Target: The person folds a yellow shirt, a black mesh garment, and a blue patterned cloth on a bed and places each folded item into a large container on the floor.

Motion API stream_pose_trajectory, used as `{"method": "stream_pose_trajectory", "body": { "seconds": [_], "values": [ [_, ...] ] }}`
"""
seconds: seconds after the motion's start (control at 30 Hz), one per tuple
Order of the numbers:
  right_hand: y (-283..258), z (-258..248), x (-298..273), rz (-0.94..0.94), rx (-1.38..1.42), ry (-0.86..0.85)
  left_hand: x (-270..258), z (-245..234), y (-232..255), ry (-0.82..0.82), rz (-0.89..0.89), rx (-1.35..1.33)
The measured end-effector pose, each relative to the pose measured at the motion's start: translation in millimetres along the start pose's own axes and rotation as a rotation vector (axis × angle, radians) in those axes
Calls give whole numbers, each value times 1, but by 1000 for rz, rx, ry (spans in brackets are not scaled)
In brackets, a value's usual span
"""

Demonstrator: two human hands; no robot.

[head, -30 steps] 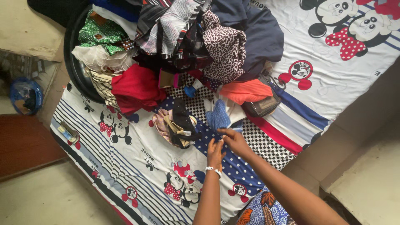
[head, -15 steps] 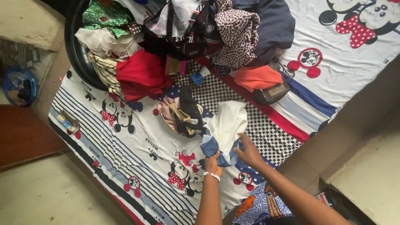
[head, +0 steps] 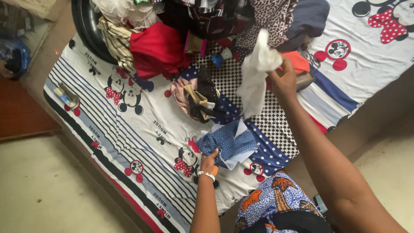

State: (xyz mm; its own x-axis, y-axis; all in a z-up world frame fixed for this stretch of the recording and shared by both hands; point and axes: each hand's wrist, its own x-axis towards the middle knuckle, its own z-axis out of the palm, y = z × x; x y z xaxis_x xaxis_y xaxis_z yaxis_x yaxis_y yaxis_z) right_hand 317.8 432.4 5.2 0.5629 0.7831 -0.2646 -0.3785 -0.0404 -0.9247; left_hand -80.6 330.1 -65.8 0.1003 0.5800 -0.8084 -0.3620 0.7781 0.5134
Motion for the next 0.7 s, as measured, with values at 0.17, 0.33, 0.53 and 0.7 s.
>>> {"method": "stream_pose_trajectory", "body": {
  "seconds": [0.17, 0.33, 0.53, 0.7],
  "values": [
    [60, 7, -55, -13, -423, -211, -12, -32, -32, -27, -27, 84],
    [188, -35, -167, 295, -931, -168, -49, -7, -21, -332, -182, -47],
    [183, -50, -200, 1085, 6, -19, -67, -18, 5, -394, -214, -155],
    [171, -60, -174, 1097, -90, -283, -30, -94, -33, -340, -126, -60]
  ]
}}
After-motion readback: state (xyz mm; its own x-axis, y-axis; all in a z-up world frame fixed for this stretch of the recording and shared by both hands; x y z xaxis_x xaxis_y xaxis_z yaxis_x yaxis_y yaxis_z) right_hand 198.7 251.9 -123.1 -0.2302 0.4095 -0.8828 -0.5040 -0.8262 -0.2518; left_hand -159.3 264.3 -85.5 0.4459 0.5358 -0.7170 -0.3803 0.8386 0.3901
